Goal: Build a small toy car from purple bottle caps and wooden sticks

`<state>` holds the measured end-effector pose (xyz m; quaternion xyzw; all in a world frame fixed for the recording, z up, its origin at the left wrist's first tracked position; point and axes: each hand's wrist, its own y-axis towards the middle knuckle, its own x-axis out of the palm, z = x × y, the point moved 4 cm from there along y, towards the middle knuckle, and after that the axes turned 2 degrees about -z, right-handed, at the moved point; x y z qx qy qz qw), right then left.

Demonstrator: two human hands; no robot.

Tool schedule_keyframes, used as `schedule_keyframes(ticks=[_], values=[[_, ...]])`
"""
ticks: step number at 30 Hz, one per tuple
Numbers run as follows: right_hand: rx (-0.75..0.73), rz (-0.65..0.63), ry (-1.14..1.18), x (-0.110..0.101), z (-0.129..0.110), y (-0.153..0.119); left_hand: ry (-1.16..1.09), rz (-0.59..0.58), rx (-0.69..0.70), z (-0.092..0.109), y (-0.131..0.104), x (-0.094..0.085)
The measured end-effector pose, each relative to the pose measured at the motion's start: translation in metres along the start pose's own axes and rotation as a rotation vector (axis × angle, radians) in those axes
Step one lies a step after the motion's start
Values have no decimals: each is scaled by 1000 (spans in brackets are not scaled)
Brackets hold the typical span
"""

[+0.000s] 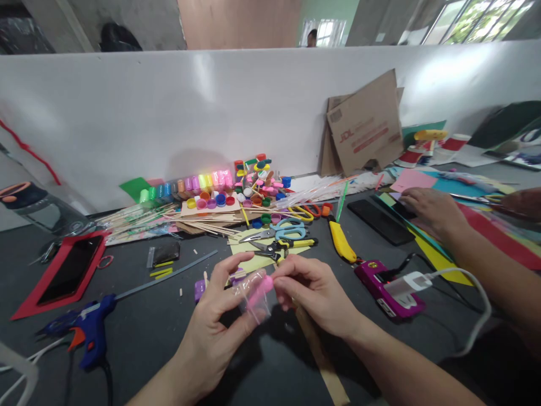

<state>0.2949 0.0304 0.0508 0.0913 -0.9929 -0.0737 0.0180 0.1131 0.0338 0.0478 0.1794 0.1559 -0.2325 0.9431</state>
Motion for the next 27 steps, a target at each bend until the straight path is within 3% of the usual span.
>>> schedule_keyframes(ticks=[5,12,18,27], values=[[-12,28,-23,-2,1,0,41,26,-17,2,3,-3],[-18,9,-52,0,0,-1,-178,148,-95,-7,6,-5],[-70,47,-94,0,3,-3,-242,145,-163,-10,7,1],[-130,-123,-295,6,-1,-3,-210,181,-106,-13,5,-3]])
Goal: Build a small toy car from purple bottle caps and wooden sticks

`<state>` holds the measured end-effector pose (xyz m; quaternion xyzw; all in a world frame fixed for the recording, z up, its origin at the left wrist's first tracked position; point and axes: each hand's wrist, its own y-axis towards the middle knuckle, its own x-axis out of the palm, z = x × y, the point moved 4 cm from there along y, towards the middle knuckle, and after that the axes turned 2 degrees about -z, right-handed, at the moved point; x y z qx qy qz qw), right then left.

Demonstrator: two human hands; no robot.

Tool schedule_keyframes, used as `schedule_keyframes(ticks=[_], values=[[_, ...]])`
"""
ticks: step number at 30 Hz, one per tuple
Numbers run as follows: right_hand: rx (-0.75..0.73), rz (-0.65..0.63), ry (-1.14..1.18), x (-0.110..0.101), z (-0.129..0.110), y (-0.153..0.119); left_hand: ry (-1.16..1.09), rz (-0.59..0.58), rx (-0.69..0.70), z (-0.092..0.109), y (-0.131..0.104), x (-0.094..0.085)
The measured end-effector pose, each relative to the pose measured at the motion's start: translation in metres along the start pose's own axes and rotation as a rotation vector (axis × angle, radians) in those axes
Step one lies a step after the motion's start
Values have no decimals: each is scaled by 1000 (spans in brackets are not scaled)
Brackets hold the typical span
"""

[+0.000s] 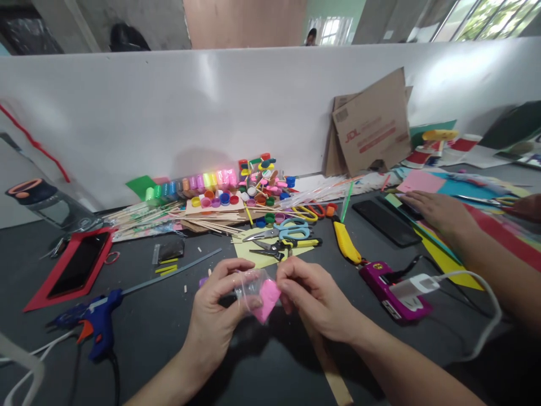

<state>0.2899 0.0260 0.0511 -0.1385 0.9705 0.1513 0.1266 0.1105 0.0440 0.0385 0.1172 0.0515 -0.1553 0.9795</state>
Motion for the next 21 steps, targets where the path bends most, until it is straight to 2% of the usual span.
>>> schedule_keyframes(ticks=[5,9,13,21], values=[[-2,12,-41,-1,-3,1,81,-125,51,2,-2,7],[0,8,-73,1,-3,1,-13,-90,-38,1,0,9],[1,3,-100,3,-1,1,-88,-102,-108,-1,2,11],[-117,52,-212,4,-2,3,-83,-87,-105,-3,0,11]])
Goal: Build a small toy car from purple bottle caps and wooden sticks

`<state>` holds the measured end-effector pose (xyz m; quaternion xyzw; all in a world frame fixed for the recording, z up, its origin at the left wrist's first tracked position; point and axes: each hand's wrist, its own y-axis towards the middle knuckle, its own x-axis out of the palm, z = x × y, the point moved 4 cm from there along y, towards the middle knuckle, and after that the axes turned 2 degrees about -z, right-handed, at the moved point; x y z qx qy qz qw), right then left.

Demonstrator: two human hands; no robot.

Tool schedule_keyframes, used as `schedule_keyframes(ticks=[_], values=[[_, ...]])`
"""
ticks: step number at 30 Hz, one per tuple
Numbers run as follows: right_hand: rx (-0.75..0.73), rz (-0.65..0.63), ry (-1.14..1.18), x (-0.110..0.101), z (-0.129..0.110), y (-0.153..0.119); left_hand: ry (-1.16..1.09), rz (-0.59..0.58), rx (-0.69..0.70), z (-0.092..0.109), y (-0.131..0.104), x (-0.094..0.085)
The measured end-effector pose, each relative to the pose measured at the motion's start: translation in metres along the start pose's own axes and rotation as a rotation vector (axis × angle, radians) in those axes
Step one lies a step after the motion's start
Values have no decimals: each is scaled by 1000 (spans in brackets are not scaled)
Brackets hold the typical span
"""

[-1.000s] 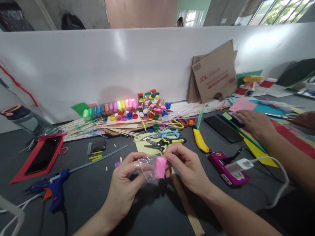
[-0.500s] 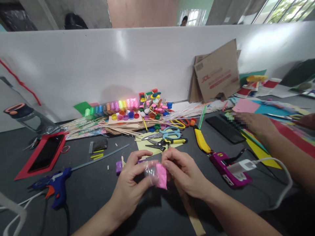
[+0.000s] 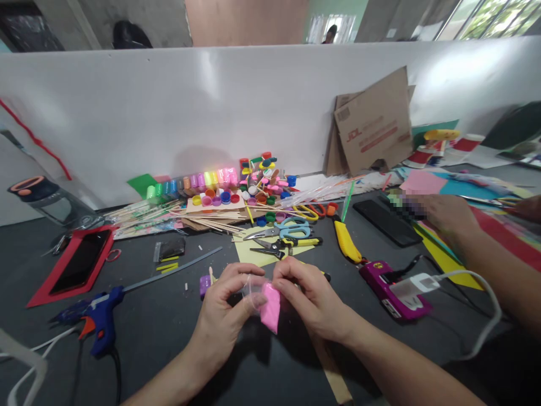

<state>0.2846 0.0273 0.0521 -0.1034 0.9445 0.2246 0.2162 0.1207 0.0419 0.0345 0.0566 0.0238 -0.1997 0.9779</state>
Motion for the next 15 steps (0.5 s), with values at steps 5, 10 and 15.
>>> schedule_keyframes(ticks=[5,10,15], values=[[-80,48,-57,1,0,-3,29,-12,-2,5,-1,-1],[-135,109,-83,-1,0,-5,5,-16,-5,4,-1,-2],[-160,123,-99,1,0,-6,-6,14,-21,0,1,-3]])
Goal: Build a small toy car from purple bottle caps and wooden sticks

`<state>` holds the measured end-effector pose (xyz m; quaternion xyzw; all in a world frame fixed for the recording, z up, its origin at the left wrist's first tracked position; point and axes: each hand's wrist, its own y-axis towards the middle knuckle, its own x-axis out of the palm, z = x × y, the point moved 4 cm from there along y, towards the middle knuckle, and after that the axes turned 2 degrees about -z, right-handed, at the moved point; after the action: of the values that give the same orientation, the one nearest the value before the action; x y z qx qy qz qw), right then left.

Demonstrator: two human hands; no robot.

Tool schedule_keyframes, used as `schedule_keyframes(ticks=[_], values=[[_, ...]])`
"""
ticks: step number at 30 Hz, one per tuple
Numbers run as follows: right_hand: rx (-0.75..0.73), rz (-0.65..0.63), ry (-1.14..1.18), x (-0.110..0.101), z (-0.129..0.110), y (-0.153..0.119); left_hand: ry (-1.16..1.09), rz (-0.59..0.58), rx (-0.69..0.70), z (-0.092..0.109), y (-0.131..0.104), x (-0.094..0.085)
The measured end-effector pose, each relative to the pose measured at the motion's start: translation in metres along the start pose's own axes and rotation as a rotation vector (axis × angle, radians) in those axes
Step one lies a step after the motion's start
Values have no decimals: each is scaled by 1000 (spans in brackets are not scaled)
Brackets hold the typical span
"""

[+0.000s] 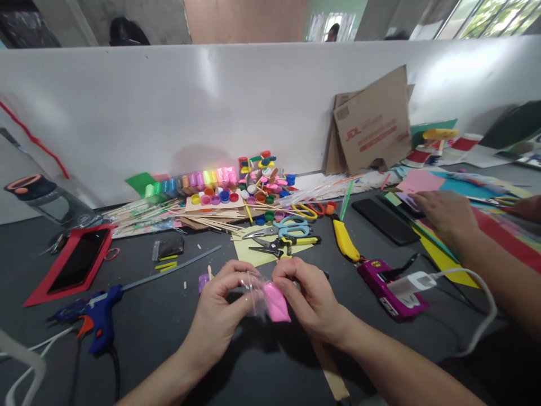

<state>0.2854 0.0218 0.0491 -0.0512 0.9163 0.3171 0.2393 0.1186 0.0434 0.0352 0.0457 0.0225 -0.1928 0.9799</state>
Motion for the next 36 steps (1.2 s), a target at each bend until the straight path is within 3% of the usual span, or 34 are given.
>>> schedule_keyframes(ticks=[11,23,36], values=[[10,-38,-70,10,-3,1,-31,30,-5,-3,1,3],[-59,67,-161,13,2,-1,80,33,81,2,-4,7],[-57,153,-170,4,3,-1,-73,38,-39,-8,0,3]])
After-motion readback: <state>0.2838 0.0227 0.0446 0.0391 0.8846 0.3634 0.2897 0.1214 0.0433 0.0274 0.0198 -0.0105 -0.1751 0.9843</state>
